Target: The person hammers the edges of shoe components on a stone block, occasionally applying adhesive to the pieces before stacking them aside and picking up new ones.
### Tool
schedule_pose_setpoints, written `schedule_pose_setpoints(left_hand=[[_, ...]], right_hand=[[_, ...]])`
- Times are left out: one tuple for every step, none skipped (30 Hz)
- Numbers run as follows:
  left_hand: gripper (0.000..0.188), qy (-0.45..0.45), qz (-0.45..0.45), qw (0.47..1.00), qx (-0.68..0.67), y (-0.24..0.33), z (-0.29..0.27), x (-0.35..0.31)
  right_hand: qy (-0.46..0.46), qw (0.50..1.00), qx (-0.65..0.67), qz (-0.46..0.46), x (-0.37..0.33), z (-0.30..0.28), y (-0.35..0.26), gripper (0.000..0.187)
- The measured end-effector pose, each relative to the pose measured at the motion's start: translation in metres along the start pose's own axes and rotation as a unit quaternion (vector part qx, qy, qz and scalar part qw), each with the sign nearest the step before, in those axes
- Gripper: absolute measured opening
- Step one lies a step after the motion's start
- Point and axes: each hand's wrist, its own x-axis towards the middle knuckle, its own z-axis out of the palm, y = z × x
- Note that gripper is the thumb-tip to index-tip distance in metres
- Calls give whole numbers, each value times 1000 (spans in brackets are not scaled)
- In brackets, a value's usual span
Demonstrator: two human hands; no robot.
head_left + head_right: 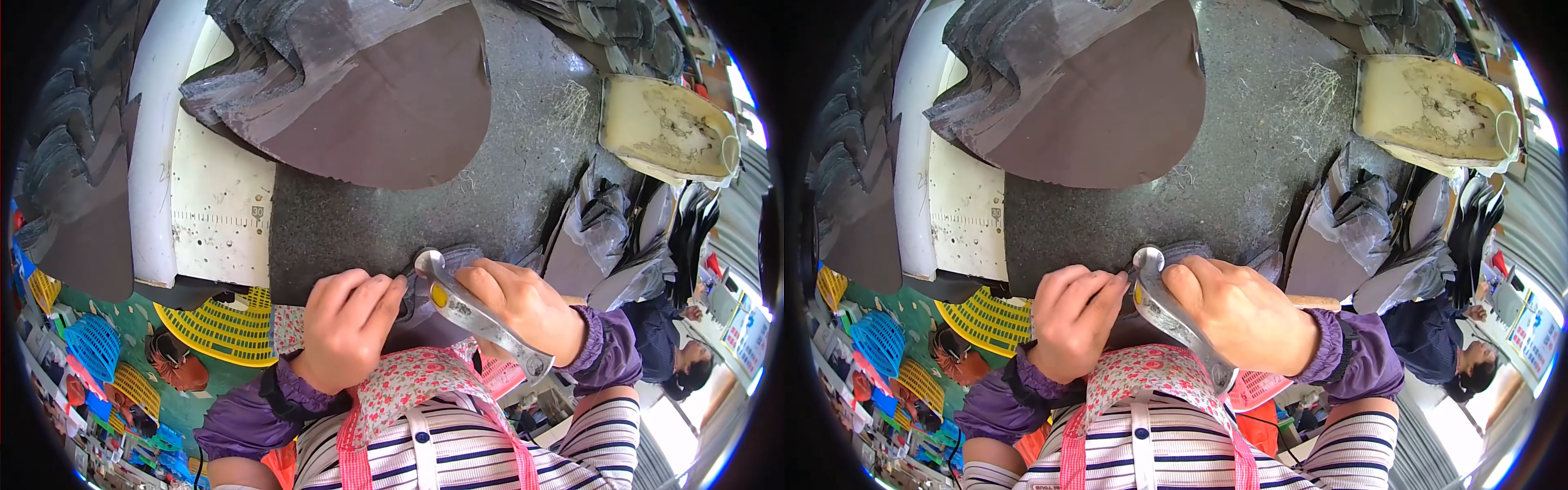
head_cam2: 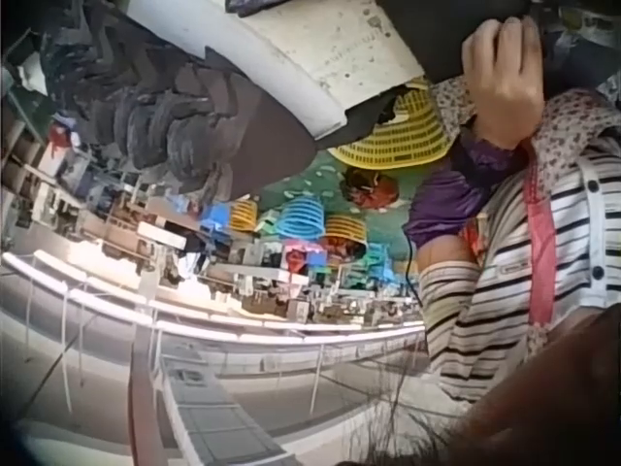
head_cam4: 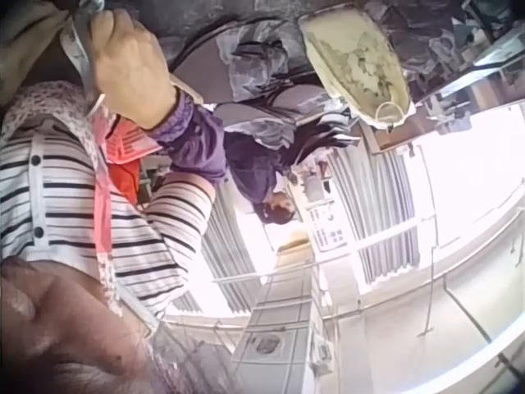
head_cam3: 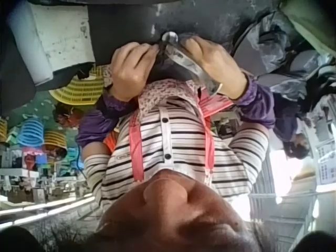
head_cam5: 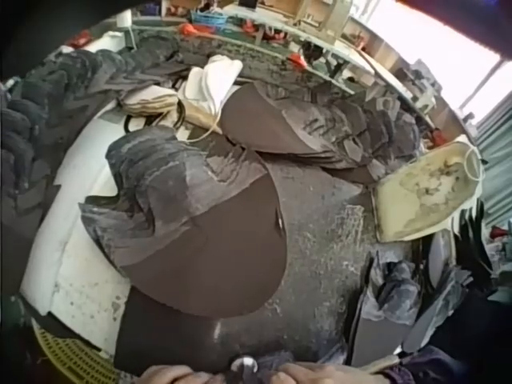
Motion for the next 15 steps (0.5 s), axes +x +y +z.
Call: schedule_pose_setpoints(left_hand=[[30,-1,13,1000,14,1,1,-1],[30,0,12,1000,14,3,2,-2],[29,2,26,999,42,4,3,-2],[28,3,40,997,71,5,4,-2],[28,4,54,994,99,6,4,-2],[28,5,53,994,99,7,4,-3],[28,2,48,994,99,8,4,-2],[28,-1,43,994,99,9,3,-1],[28,-4,38,994,99,10,3,-1],[28,-4,38,994,98,10,4,-4],[28,8,20,998,55,9,6,-8],[28,20,1,1000,13,8,8,-13],[28,32,-17,999,-29,7,9,-15],[28,32,-19,999,-28,6,11,-17],[28,41,-14,998,-43,5,12,-18]], right_hand=[[0,1000,1,2,0,0,0,27],[0,1000,2,6,0,0,0,27],[-1,1000,1,5,1,0,0,27],[1,1000,6,-6,2,-1,0,27],[4,1000,12,-18,3,-2,0,26],[6,999,17,-29,4,-3,0,26],[5,999,16,-29,4,-3,-1,26],[-1,1000,4,-25,5,-2,-2,26],[-8,1000,-8,-21,6,-1,-4,26],[-15,1000,-20,-17,7,0,-4,25],[-16,1000,-21,-17,6,0,-4,25],[-11,1000,-16,-19,5,1,-4,25],[-7,1000,-11,-20,5,1,-3,25],[-3,1000,-6,-21,4,2,-3,25],[-4,1000,-5,-23,4,3,-2,25]])
